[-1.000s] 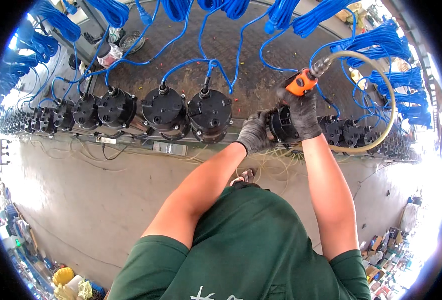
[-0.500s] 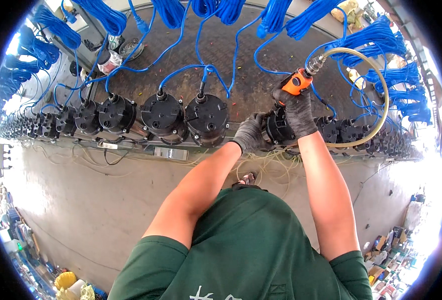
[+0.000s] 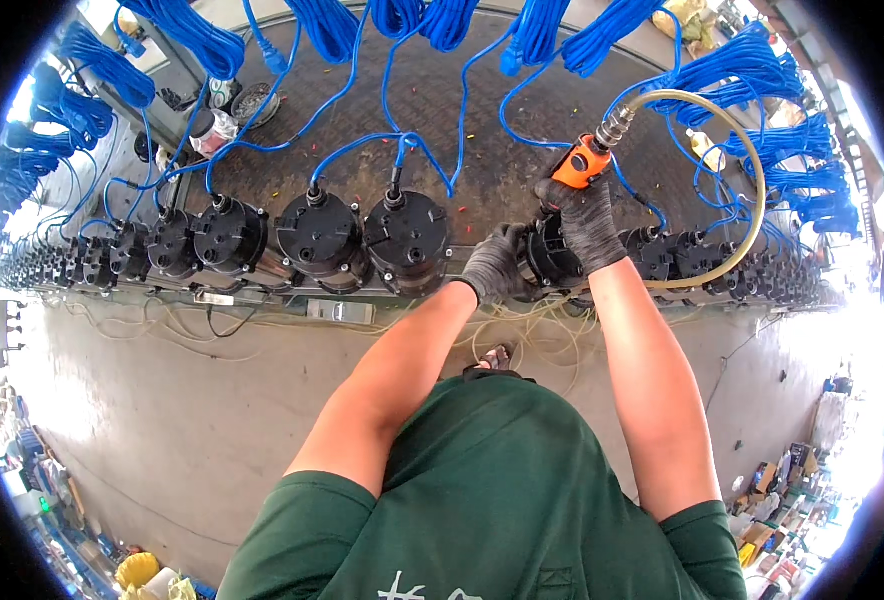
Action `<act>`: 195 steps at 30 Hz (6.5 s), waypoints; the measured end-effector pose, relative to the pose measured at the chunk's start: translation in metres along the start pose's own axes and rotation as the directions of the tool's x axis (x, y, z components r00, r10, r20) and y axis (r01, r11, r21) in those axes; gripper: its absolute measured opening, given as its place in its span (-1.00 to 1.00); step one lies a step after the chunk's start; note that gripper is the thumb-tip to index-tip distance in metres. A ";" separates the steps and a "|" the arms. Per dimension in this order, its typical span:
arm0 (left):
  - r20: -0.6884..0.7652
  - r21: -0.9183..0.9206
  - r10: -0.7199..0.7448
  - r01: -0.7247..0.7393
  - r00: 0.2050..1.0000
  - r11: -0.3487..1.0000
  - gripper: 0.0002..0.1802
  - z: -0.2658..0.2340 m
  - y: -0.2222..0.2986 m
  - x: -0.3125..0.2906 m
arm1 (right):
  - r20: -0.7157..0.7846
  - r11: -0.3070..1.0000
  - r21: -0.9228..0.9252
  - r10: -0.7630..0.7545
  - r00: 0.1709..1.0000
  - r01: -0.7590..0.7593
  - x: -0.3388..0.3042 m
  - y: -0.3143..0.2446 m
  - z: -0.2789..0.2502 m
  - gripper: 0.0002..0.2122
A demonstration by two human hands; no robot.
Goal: The person secures components on water pumps along a production line by tightening screws on each unit using a pneumatic screwdriver.
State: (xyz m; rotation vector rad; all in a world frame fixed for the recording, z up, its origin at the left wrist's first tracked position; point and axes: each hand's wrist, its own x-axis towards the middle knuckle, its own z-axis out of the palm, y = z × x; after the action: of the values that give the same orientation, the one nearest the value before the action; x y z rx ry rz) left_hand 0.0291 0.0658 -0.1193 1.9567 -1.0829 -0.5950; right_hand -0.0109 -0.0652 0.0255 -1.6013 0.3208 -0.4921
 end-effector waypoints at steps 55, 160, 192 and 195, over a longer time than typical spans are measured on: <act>0.525 0.675 -0.212 -0.251 0.824 0.694 -0.60 -0.058 0.111 0.247 | -0.087 0.452 0.891 0.060 0.994 0.050 -0.082 0.053 -0.343 -0.56; -0.600 0.728 0.468 0.202 0.649 0.655 -0.54 -0.024 0.137 0.016 | -0.080 0.500 0.865 0.050 0.996 0.044 -0.087 0.040 -0.340 -0.66; 0.493 0.671 0.186 -0.507 0.850 0.541 -0.69 0.344 0.069 0.104 | -0.094 0.976 0.216 0.010 0.995 0.011 -0.120 -0.024 -0.271 -0.53; 0.477 0.657 0.209 -0.504 0.854 0.560 -0.70 0.345 0.069 0.106 | -0.093 0.977 0.208 0.063 0.994 -0.043 -0.119 -0.017 -0.267 -0.51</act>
State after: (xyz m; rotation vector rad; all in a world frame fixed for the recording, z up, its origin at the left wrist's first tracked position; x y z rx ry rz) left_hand -0.1930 -0.1915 -0.2597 2.2379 -2.2058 -0.2402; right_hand -0.2468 -0.2381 0.0387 -1.3673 0.3748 -0.5469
